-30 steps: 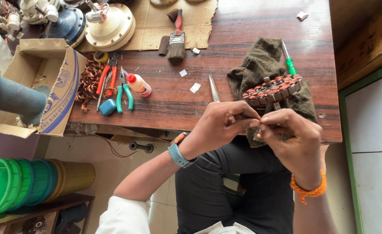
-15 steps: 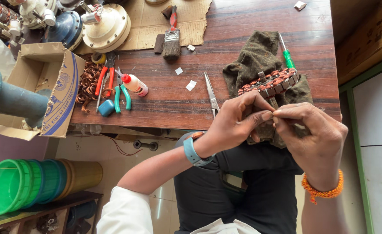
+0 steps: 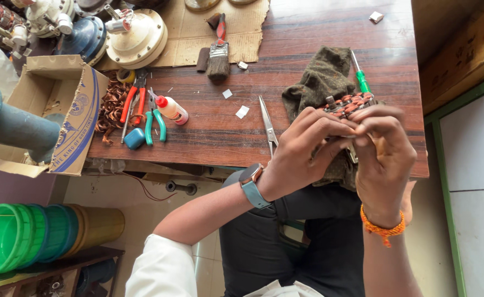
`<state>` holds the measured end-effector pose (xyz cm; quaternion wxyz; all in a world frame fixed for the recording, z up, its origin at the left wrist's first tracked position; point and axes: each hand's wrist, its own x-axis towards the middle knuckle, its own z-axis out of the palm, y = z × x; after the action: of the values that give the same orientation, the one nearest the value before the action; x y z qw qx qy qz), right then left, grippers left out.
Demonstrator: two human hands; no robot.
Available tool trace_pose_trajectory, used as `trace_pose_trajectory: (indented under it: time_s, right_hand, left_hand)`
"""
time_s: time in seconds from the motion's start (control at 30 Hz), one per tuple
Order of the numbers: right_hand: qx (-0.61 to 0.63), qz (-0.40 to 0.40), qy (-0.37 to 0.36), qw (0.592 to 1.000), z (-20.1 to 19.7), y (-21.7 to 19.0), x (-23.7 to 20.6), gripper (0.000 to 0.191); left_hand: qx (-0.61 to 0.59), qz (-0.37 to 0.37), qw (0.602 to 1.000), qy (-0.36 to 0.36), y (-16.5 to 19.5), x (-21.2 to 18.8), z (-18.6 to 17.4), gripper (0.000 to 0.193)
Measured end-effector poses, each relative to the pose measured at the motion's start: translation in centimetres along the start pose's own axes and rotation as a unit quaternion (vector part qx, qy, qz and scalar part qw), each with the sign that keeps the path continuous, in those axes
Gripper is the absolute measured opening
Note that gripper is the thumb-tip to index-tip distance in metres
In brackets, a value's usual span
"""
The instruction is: The person inserts small white square pieces into slots on a circular electrical component using a green screwdriver to press them in. They repeatedly cut small pieces from a strip with scissors, fold them, and insert them into the component.
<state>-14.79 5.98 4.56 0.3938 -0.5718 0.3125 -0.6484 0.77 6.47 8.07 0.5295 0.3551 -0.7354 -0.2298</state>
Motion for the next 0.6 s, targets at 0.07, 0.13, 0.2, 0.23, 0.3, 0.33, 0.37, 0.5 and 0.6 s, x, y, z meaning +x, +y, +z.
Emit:
trace_pose_trajectory:
  time_s: [0.07,0.13,0.2,0.23,0.3,0.33,0.37,0.5,0.6]
  right_hand:
    - [0.060,-0.042,-0.003,0.997,0.1,0.4,0.0,0.012]
    - [0.140,-0.044,-0.011,0.989,0.2,1.0,-0.6,0.017]
    - [0.094,-0.014,-0.044,0.994,-1.0,1.2,-1.2,0.017]
    - [0.071,0.005,-0.060,0.996,-1.5,1.5,-1.5,0.017]
    - [0.013,-0.016,-0.035,0.999,-1.9,2.6,-2.3,0.018]
    - [-0.017,-0.019,-0.014,1.000,-2.1,3.1,-2.7,0.017]
    - [-0.047,-0.020,0.007,0.999,-2.2,3.5,-3.0,0.017]
    - [-0.080,-0.022,0.075,0.994,-1.8,4.2,-3.6,0.009]
    - [-0.110,-0.046,0.066,0.991,-1.3,3.5,-3.5,0.010]
  left_hand:
    - [-0.077,-0.055,0.996,-0.002,0.1,0.1,0.0,0.017]
    - [-0.127,-0.126,0.984,-0.025,0.0,0.1,0.3,0.018]
    - [-0.037,-0.049,0.998,-0.004,-0.2,-0.1,0.6,0.019]
    - [0.007,-0.013,1.000,0.005,-0.3,-0.3,0.8,0.019]
    - [0.061,-0.002,0.998,-0.010,-0.5,-0.7,1.1,0.020]
    - [0.087,0.003,0.996,-0.019,-0.5,-0.9,1.2,0.020]
    - [0.078,0.000,0.997,-0.023,-0.4,-1.0,1.3,0.019]
    - [0.018,-0.039,0.999,-0.026,0.1,-1.3,1.1,0.018]
    - [0.030,-0.009,1.000,-0.006,0.3,-1.2,0.5,0.019]
